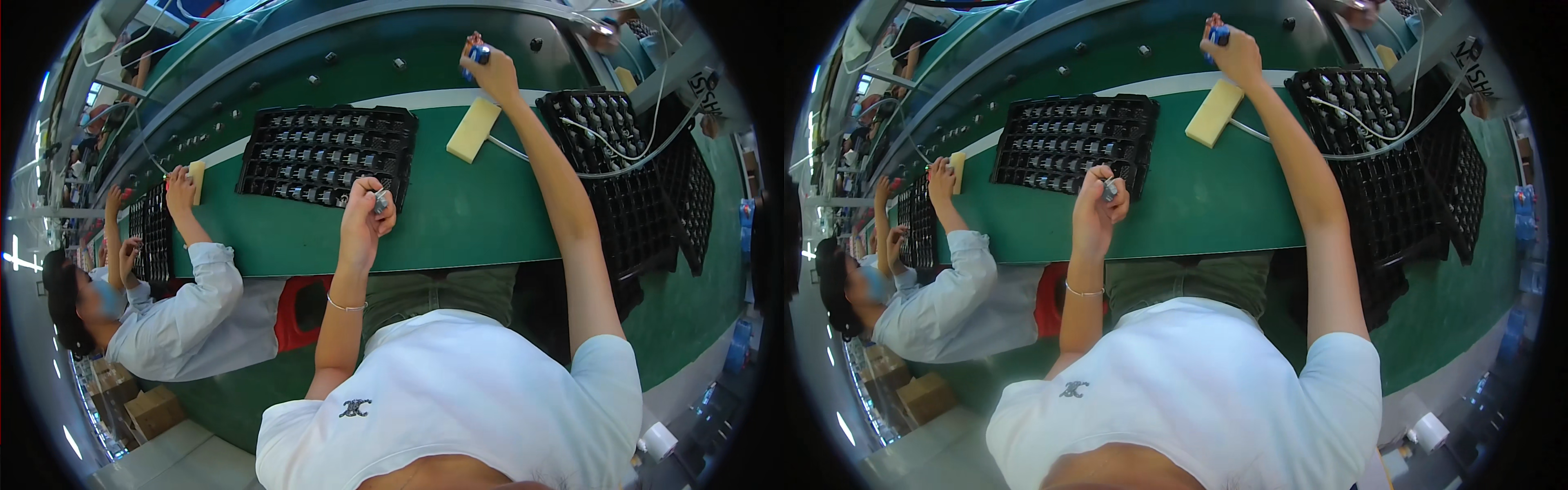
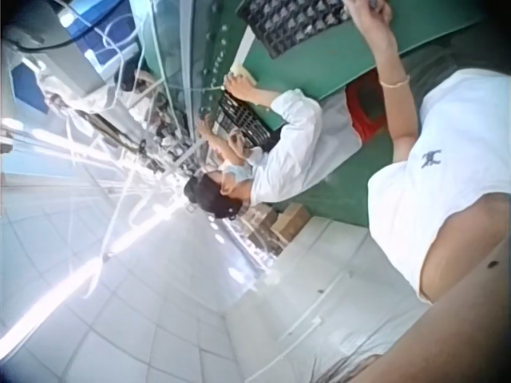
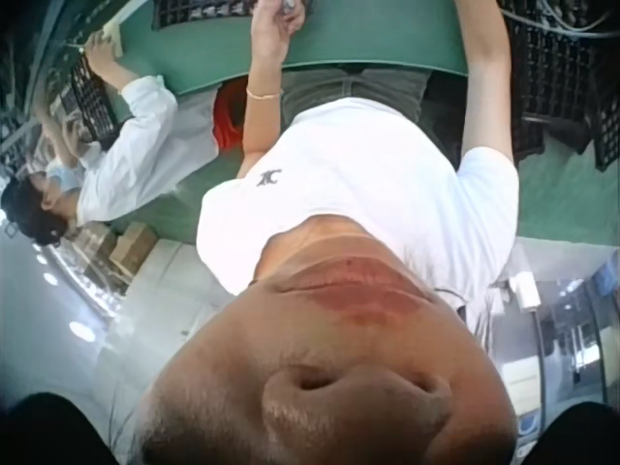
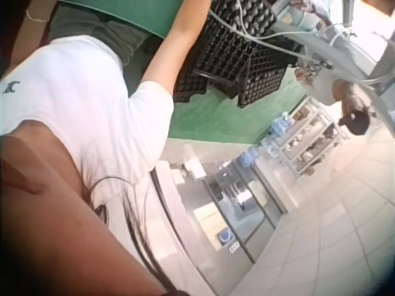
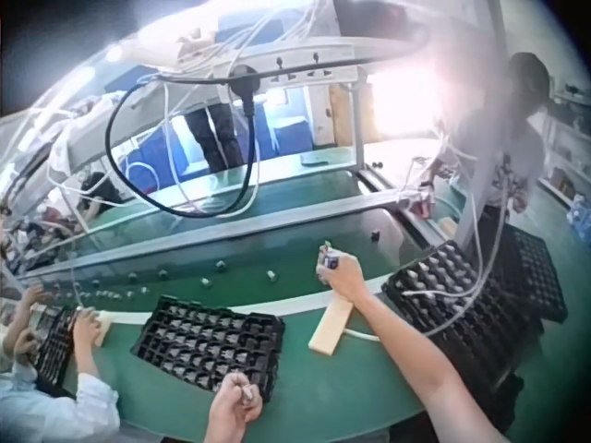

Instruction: The person picks electronic components from a tray, connects each one to a handheld testing device, and places the components onto the conveyor belt.

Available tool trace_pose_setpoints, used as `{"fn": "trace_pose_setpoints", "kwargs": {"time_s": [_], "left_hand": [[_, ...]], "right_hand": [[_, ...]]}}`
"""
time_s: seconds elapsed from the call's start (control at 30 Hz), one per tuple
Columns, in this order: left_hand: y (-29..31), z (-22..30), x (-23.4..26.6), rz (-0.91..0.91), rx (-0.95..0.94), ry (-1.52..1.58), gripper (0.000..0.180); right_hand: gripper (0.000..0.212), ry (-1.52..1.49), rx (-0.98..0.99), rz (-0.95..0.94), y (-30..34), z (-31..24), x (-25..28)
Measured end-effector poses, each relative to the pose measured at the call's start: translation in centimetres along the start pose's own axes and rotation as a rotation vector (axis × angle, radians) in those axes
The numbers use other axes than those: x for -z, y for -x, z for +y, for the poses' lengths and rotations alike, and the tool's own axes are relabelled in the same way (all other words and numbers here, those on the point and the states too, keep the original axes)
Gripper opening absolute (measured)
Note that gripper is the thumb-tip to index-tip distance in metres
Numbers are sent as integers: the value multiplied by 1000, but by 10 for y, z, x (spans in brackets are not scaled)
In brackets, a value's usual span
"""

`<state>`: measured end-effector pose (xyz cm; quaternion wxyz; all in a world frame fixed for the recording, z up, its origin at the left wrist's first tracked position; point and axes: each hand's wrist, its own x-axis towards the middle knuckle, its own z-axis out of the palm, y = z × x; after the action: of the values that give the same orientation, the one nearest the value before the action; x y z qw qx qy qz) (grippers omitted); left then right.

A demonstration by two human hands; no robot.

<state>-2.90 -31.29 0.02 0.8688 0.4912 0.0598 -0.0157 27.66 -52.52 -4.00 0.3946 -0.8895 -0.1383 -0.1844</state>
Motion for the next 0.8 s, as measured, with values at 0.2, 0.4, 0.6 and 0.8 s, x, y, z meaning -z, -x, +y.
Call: {"fn": "trace_pose_setpoints", "kwargs": {"time_s": [0.2,0.4,0.6,0.8], "left_hand": [[8,7,2,93,-75,-57,21],[-1,13,3,144,-130,-181,20],[-35,13,-12,201,-258,-345,20],[-54,5,-29,98,-278,-322,27]], "right_hand": [[48,192,38,39,-46,29,-35],[43,122,129,-34,-37,3,-13],[30,-941,-183,-478,61,-76,35],[33,-1098,-377,-631,121,-117,48]]}}
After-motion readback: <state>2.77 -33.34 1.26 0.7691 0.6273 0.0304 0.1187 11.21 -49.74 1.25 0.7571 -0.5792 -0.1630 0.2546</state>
